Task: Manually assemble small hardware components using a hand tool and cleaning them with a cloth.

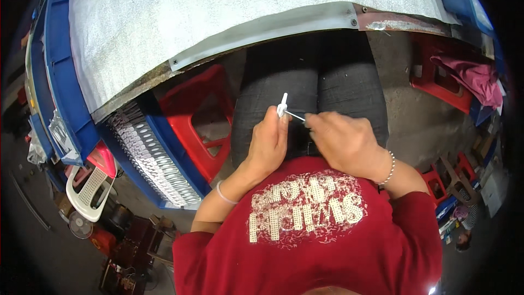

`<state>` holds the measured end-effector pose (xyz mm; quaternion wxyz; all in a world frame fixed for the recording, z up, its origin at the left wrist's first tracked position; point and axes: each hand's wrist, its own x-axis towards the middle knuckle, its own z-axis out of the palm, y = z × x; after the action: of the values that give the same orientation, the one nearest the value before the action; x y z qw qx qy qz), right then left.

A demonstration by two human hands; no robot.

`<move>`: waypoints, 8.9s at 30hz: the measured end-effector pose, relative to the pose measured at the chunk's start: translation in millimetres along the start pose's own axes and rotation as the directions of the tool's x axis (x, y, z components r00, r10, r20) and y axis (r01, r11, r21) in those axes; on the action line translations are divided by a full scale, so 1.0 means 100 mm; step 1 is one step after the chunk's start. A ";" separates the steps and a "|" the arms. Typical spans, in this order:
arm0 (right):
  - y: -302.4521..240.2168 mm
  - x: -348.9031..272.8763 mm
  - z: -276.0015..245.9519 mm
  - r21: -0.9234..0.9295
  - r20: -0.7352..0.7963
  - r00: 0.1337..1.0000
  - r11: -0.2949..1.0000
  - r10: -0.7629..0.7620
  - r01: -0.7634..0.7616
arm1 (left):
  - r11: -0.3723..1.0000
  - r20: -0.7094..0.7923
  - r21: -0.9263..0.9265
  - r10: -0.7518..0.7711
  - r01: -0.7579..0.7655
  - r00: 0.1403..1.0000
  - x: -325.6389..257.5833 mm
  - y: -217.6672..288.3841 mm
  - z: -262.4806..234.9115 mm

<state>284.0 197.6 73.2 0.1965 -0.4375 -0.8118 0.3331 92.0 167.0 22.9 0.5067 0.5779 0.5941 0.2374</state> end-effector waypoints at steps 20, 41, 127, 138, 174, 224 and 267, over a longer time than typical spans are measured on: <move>0.12 0.12 0.17 0.480 0.122 0.954 0.826 0.272 -0.297 | 0.970 -0.024 0.236 0.063 -0.055 0.998 0.07 -0.16 0.11; -0.04 0.01 -0.07 0.279 0.178 0.953 0.916 0.247 -0.290 | 0.894 0.091 -0.349 -0.267 0.282 0.959 0.03 -0.05 -0.01; -0.17 0.39 -0.06 -0.450 0.449 0.888 0.834 -0.099 0.320 | 0.998 -0.088 -0.003 0.063 -0.063 0.994 0.04 -0.24 0.07; 0.09 0.28 -0.05 0.294 0.291 0.918 0.888 0.270 -0.354 | 0.993 -0.113 -0.068 0.090 -0.098 0.989 0.14 -0.21 0.10; -0.02 0.10 0.12 0.117 -0.021 0.986 0.980 0.167 -0.164 | 0.993 -0.100 -0.089 0.071 -0.080 0.992 0.10 -0.18 0.07; -0.09 0.16 0.27 0.763 0.483 0.826 0.323 0.290 -0.560 | 0.703 0.418 -0.570 -0.197 0.425 0.887 0.10 0.25 -0.55; -0.23 0.32 0.29 0.584 0.669 0.663 0.315 0.336 -0.748 | 0.967 0.185 -0.254 0.053 -0.005 0.981 -0.03 0.24 -0.61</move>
<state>235.7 205.0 69.7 0.0663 -0.4580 -0.3681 0.8065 48.6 187.7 67.8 0.6268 0.5375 0.4995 0.2620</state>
